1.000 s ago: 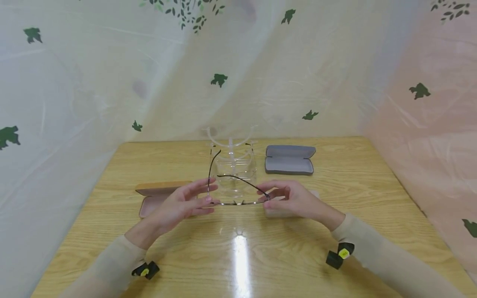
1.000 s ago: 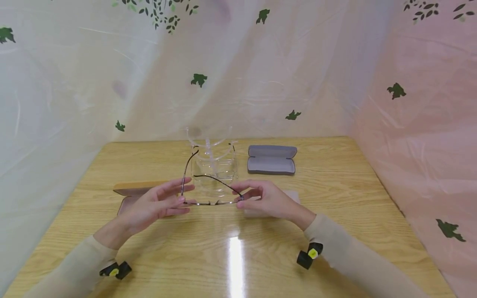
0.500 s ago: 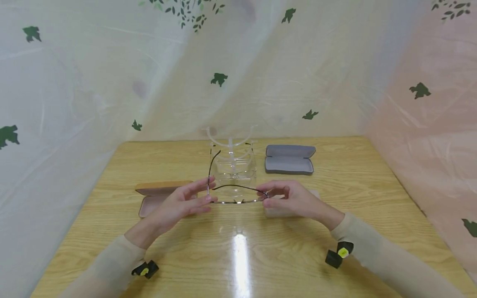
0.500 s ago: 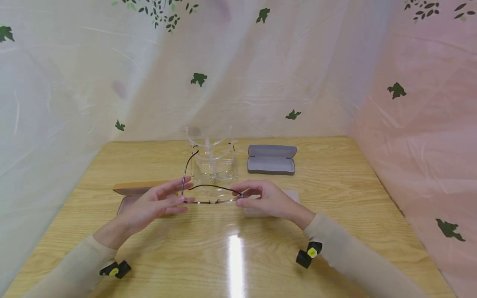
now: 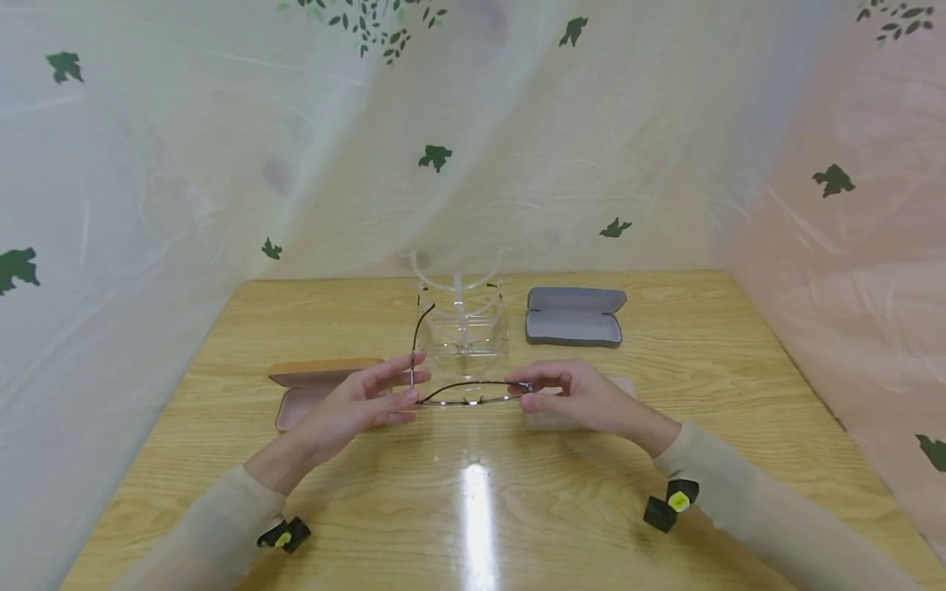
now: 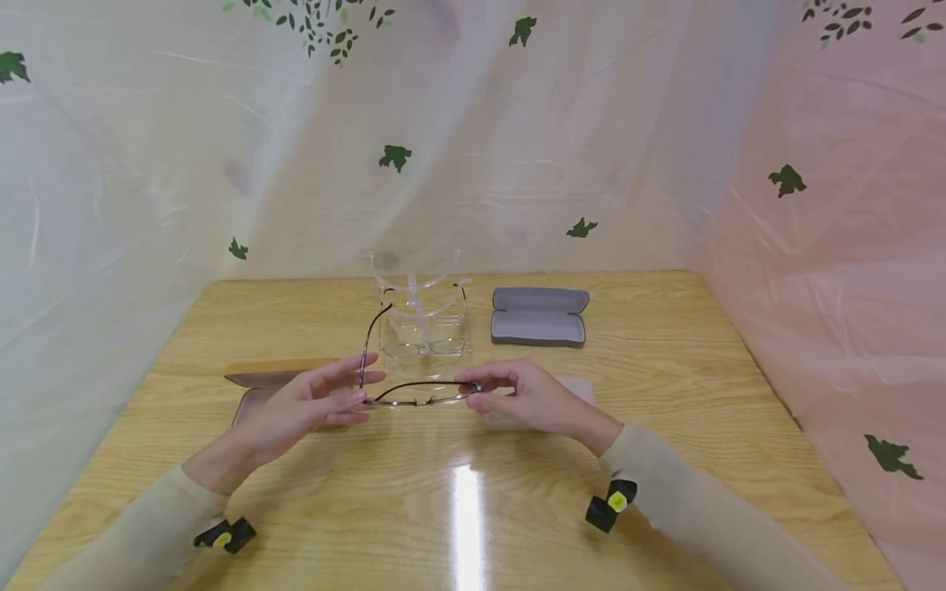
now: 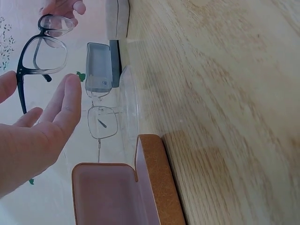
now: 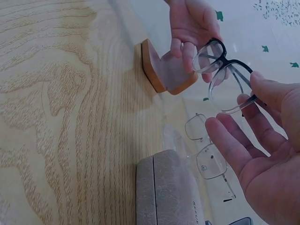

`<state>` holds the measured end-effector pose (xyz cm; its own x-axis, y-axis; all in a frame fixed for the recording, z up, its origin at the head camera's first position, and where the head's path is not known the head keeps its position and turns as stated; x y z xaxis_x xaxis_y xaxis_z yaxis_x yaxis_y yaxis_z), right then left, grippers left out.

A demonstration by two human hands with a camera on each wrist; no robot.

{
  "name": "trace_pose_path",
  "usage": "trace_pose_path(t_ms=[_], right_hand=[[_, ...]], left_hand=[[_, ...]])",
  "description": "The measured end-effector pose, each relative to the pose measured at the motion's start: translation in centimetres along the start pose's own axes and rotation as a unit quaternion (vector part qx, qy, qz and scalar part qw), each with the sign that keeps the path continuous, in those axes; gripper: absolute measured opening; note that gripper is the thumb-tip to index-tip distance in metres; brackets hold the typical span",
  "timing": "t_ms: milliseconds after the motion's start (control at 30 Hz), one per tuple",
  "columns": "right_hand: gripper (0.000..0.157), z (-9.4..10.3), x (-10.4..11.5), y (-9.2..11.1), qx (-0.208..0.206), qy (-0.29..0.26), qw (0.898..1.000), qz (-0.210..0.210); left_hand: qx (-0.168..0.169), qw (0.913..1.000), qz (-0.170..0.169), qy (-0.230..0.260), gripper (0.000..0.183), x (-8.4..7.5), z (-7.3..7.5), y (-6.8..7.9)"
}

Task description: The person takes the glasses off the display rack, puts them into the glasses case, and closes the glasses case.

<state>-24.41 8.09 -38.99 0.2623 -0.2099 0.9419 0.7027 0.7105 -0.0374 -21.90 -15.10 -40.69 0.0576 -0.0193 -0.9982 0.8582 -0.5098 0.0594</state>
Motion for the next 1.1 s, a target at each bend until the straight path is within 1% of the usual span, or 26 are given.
trace_pose_path(t_ms=[100, 167, 267, 400, 467, 633, 867, 1000, 1100], right_hand=[[0.035, 0.0, -0.1, 0.1, 0.000, -0.002, 1.000, -0.005], [0.036, 0.1, -0.3, 0.1, 0.001, -0.004, 1.000, -0.007], [0.037, 0.1, -0.3, 0.1, 0.001, -0.007, 1.000, -0.007], [0.037, 0.0, -0.4, 0.1, 0.001, -0.008, 1.000, -0.008], [0.036, 0.0, -0.3, 0.2, -0.001, -0.007, 1.000, -0.008], [0.036, 0.0, -0.2, 0.2, -0.003, -0.013, 1.000, -0.008], [0.035, -0.3, 0.1, 0.2, 0.015, -0.019, 1.000, 0.001], [0.036, -0.2, 0.0, 0.2, 0.017, -0.024, 1.000, -0.006], [0.037, -0.2, -0.1, 0.0, 0.013, -0.035, 0.999, -0.018]], left_hand=[[0.004, 0.9999, -0.001, -0.011, 0.064, 0.0, 0.0, 0.0], [0.005, 0.9996, 0.000, -0.028, 0.065, 0.0, 0.0, 0.1], [0.007, 0.9974, 0.001, -0.072, 0.069, 0.0, -0.1, 0.2], [0.010, 0.9910, -0.011, -0.133, 0.080, -0.4, -0.5, 0.1], [0.011, 0.9882, -0.017, -0.152, 0.085, -0.5, -0.7, 0.2], [0.016, 0.9854, -0.035, -0.166, 0.093, -0.7, -1.5, 0.3], [0.022, 0.9817, -0.065, -0.177, 0.092, -1.0, -1.9, 0.4], [0.030, 0.9793, -0.068, -0.188, 0.084, -1.1, -2.0, 0.5], [0.027, 0.9773, -0.057, -0.202, 0.082, -1.2, -2.1, 0.7]])
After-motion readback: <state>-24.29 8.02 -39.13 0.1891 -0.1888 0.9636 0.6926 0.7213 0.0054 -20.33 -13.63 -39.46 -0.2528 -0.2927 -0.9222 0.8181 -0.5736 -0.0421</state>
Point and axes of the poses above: each hand's wrist, its own y-axis away from the middle knuckle, its own z-axis out of the back of the hand, x = y × z, the point moved 10 cm from there along -y, towards the middle knuckle, and after that the axes turned 5 degrees about -z, right-handed, at the moved point
